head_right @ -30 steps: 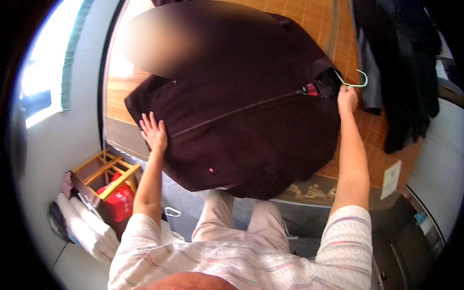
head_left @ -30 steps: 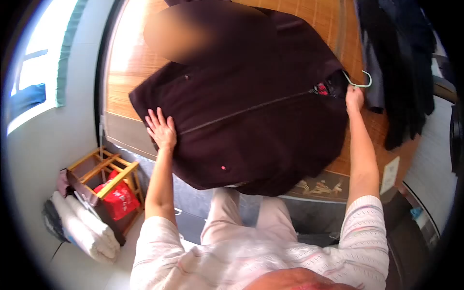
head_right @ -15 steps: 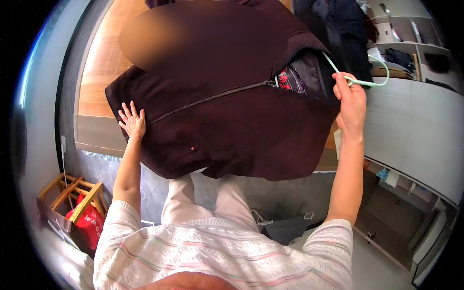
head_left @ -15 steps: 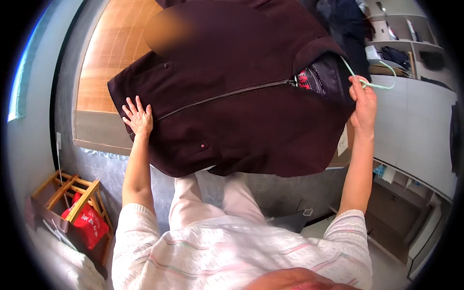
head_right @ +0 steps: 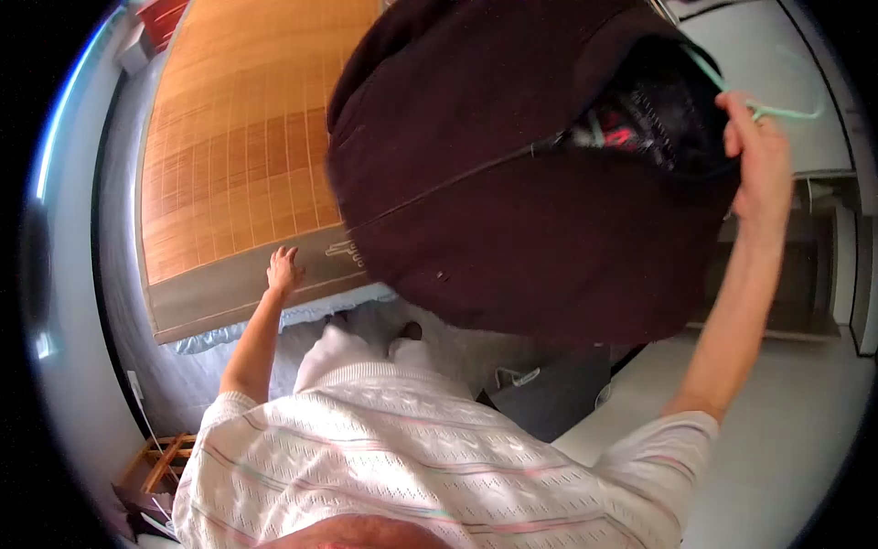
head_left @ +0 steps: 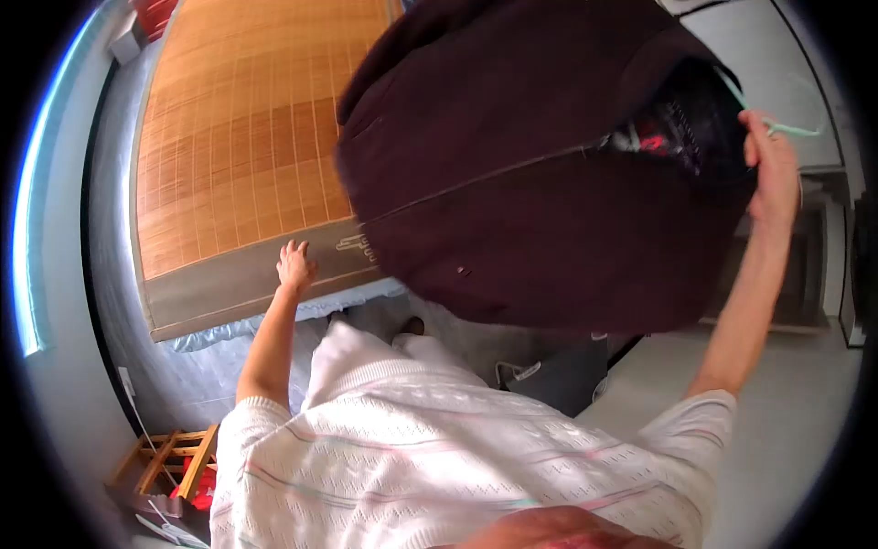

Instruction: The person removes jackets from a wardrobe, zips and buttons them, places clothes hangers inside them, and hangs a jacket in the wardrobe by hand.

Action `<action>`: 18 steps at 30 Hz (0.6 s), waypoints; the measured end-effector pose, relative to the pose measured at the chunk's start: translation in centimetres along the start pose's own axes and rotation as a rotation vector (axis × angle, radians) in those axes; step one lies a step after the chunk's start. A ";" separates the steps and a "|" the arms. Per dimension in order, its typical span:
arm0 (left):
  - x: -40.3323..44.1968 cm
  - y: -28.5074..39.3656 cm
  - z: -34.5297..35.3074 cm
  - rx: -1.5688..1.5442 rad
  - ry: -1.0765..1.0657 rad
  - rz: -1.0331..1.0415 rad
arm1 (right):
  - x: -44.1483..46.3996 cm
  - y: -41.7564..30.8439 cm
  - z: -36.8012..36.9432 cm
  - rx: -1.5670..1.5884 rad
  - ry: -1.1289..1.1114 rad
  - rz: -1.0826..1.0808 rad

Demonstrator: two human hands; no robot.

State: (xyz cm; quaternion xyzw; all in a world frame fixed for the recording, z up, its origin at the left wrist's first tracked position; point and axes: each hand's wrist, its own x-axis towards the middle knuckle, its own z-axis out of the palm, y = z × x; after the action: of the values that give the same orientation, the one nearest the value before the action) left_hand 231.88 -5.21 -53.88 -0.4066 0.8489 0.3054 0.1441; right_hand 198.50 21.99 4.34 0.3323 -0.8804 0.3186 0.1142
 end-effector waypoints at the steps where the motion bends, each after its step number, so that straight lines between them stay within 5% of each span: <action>1: 0.2 1.0 -0.2 -0.009 -0.007 0.024 | -0.7 -0.7 -1.6 -0.034 0.031 -0.033; 3: 0.5 3.3 -0.5 0.007 0.044 0.080 | -2.8 -2.1 -7.1 -0.269 0.023 -0.180; 7: 3.2 11.3 -2.7 0.003 0.060 0.247 | -4.3 -0.1 -15.0 -0.374 0.231 -0.072; 13: 0.9 33.2 -10.9 -0.333 0.295 0.834 | -6.8 0.0 -23.2 -0.197 0.066 -0.091; 14: 1.1 36.7 -11.6 -0.593 0.080 0.834 | -6.7 0.9 -24.7 -0.219 0.075 -0.060; 17: -2.1 46.2 -14.6 -0.742 0.076 1.197 | -7.9 2.7 -28.2 -0.307 -0.016 0.008; 18: -8.5 48.8 -17.5 -0.924 -0.162 1.063 | -7.5 3.4 -29.9 -0.402 -0.008 0.024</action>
State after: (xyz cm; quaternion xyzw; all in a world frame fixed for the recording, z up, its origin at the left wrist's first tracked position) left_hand 199.34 12.38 -16.63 0.0673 0.7025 0.6926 -0.1492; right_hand 201.54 46.82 22.61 0.2934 -0.9307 0.1362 0.1708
